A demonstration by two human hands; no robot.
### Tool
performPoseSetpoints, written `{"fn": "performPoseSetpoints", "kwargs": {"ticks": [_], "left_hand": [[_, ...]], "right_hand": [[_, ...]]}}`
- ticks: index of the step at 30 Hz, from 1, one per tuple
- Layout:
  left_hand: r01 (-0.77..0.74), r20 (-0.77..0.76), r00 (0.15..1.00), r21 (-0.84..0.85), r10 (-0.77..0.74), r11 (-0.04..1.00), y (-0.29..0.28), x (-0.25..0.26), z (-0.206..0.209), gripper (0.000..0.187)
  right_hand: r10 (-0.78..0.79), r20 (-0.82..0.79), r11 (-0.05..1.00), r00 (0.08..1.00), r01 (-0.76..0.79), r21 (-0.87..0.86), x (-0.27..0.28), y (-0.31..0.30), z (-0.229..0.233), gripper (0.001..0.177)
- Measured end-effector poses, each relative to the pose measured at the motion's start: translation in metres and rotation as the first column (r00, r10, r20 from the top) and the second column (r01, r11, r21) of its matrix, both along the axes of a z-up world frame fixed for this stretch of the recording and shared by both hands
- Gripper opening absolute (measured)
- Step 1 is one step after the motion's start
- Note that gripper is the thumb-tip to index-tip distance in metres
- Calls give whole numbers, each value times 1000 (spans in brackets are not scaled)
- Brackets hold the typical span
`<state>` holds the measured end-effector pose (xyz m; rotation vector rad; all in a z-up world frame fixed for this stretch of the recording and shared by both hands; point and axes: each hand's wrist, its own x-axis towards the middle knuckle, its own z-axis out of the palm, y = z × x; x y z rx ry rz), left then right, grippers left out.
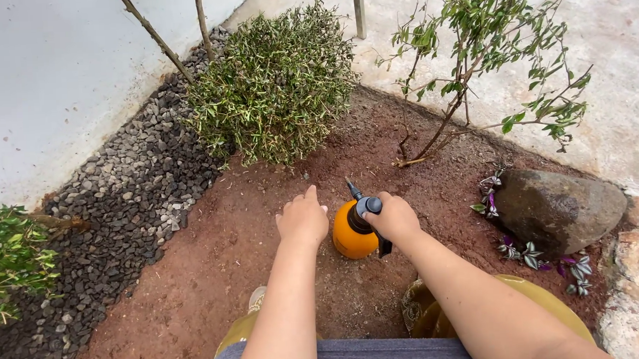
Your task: Watering or spraying garden plants using a hand-pressurized spray bottle.
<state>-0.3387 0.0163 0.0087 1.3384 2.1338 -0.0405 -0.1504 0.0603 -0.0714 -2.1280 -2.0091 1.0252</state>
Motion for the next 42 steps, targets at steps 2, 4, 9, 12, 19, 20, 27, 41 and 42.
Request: {"fn": "performPoseSetpoints", "kwargs": {"ticks": [2,4,9,12,19,20,27,41,42], "left_hand": [[6,-1,1000,-6,-6,1000,0,1,1,63],[-3,0,1000,-4,3,1000,0,2,3,63],[7,1,1000,-31,-7,999,-2,0,9,63],[18,-9,1000,-30,-18,999,-3,-1,5,63],[11,27,1000,-34,-10,999,-4,2,14,65],[7,27,1000,-34,-6,999,-4,2,15,65],[6,24,1000,5,-6,1000,-3,-3,7,65],[6,44,999,-4,-6,1000,-7,-7,14,66],[12,44,999,-12,-11,1000,-8,-7,13,66]], "right_hand": [[61,78,997,995,-65,45,2,0,4,46],[60,37,995,998,-63,82,1,0,13,42],[2,8,984,1000,-3,176,-8,6,97,35],[15,32,955,999,-24,296,-3,7,117,35],[212,334,972,918,-232,22,-9,2,24,44],[216,334,971,917,-236,22,-11,1,29,44],[175,212,984,961,-180,2,-13,12,37,51],[183,141,983,973,-182,-19,-11,8,-8,39],[191,142,982,971,-188,-32,-9,11,-13,39]]}}
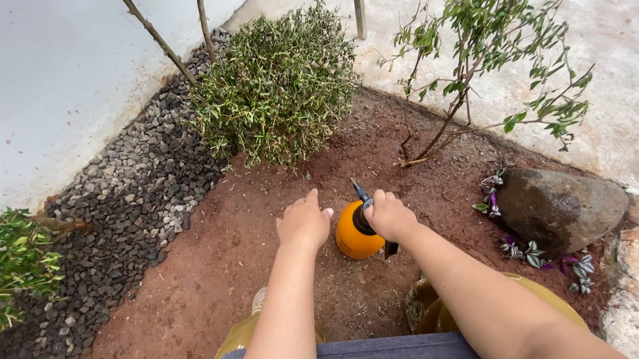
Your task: Watering or spraying garden plants using a hand-pressurized spray bottle.
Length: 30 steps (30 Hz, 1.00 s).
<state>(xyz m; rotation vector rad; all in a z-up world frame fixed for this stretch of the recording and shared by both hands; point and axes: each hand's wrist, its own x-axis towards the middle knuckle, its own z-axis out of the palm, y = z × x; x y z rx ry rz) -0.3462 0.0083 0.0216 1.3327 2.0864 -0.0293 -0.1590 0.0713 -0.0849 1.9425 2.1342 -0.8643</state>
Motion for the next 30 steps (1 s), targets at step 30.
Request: {"fn": "performPoseSetpoints", "kwargs": {"ticks": [30], "left_hand": [[-31,40,999,-3,31,1000,-5,-6,-2,67]], "right_hand": [[-37,45,993,998,32,111,-23,3,138,42]]}}
